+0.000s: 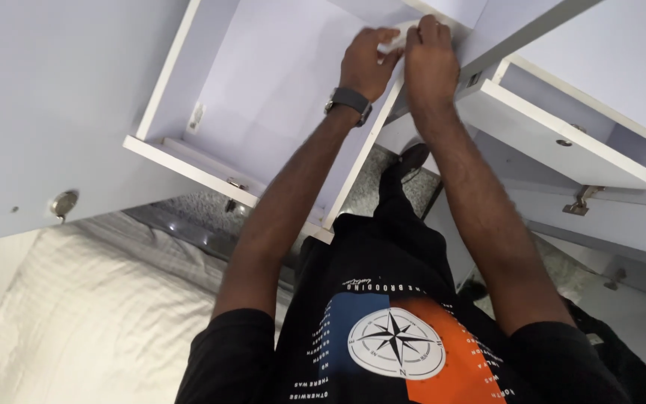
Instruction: The person cleans the interior of a white cabinet drawer using a white cloth. They wipe the bottom, sides, and front edge of the drawer, then close it and wipe the exterior surface. The person repeats this process for multiple drawers in the cabinet.
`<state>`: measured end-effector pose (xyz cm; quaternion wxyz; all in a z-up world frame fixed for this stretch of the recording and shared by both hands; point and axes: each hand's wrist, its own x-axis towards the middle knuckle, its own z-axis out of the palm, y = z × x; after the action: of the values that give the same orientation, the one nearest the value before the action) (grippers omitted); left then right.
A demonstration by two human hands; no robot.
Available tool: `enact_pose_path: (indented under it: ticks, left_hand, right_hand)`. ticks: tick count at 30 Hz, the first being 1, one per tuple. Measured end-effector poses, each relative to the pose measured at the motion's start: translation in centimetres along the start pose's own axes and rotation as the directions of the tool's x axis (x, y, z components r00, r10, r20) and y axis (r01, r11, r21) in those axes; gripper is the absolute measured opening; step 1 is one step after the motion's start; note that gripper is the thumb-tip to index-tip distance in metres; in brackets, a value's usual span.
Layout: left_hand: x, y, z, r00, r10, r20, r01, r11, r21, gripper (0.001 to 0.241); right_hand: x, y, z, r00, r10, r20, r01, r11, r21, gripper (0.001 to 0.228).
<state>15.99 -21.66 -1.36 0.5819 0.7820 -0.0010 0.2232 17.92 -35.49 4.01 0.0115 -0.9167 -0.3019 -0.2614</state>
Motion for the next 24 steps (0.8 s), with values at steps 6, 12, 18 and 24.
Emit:
enact_pose_path:
  ticks: [6,12,18,24]
  left_hand:
    - [1.3,0.1,1.2,0.981,0.193,0.032,-0.196,0.971,0.14,0.024]
    - [1.4,-1.8,1.9,0.994,-0.076,0.076,0.077,0.997,0.001,0.011]
    - [-0.4,-4.1,3.4,0.944,-0.318,0.086,0.327,0.873,-0.362,0.008]
    - [-1.5,0.5,-0.7,0.941,-0.302,0.151,0.316,0.946,-0.078,0.005]
  right_hand:
    - [-1.1,-0.7,-0.3,0.996,0.057,0.062,-0.06,0.997,0.051,0.028]
    - [-0.5,-0.8,-0.8,0.998,0.044,0.045,-0.049,0.992,0.118,0.025]
    - [0.0,-1.0,-1.9,0.99,0.126,0.057,-0.136,0.958,0.252,0.024]
    - [-2.2,-2.5,-3.1,0.987,0.119,0.112,-0.146,0.949,0.28,0.026]
